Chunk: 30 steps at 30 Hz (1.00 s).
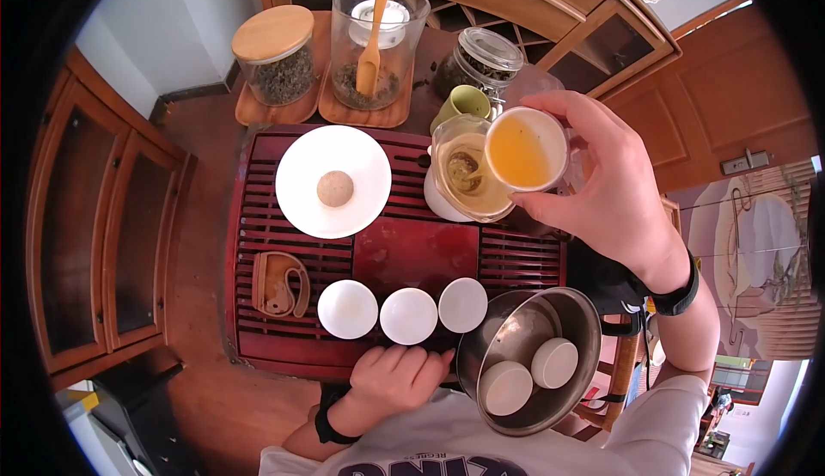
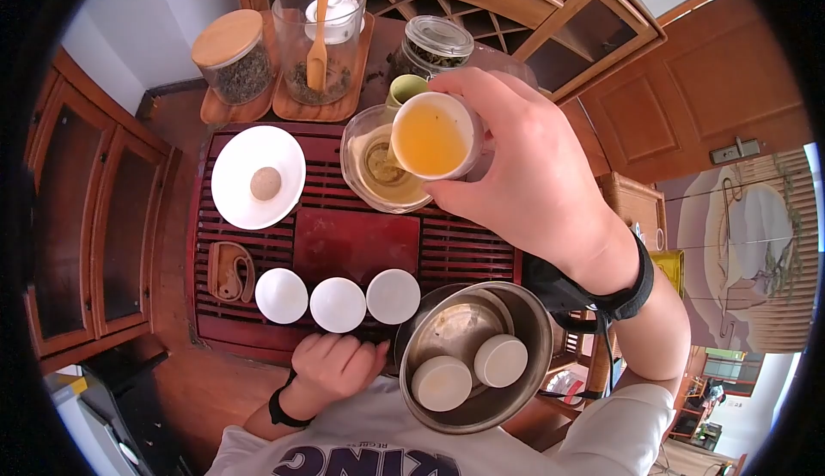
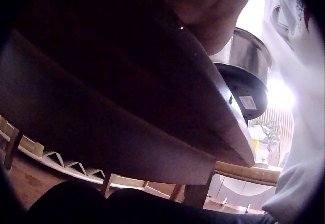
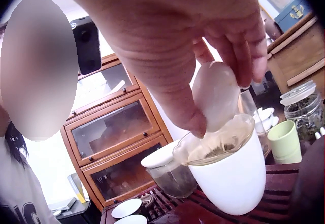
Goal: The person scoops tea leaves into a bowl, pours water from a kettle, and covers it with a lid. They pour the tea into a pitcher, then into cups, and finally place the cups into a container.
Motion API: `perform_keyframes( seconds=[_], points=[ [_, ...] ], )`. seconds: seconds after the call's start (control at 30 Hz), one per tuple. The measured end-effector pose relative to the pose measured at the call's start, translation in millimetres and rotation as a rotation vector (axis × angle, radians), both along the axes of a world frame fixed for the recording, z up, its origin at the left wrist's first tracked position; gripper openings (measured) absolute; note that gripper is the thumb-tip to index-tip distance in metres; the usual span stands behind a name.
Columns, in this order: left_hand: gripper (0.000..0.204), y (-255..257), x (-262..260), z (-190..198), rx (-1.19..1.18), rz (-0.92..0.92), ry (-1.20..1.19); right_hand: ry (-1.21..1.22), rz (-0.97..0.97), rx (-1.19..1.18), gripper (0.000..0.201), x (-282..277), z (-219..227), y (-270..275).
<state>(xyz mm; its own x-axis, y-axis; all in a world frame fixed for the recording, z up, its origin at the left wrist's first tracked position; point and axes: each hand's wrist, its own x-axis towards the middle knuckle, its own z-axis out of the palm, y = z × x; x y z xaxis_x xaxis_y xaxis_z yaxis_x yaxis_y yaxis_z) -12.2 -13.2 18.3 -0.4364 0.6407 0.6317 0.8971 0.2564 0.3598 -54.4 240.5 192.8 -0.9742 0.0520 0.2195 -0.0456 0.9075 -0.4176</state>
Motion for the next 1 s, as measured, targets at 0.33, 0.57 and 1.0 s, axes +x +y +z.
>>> perform_keyframes(
  seconds=[0.33, 0.57, 1.0],
  points=[
    [0.024, 0.5, -0.1, 0.5, 0.003, 0.004, 0.001, 0.106, 0.044, 0.176, 0.058, -2.8, 1.5, -1.7],
    [0.024, -0.2, -0.1, 1.3, -0.005, 0.006, 0.005, 0.193, 0.089, 0.340, 0.056, -3.1, 2.0, -4.2],
    [0.024, -0.5, 0.1, 1.3, -0.014, 0.010, 0.011, 0.343, 0.171, 0.514, 0.059, -2.4, 2.1, -5.9]
  ],
)
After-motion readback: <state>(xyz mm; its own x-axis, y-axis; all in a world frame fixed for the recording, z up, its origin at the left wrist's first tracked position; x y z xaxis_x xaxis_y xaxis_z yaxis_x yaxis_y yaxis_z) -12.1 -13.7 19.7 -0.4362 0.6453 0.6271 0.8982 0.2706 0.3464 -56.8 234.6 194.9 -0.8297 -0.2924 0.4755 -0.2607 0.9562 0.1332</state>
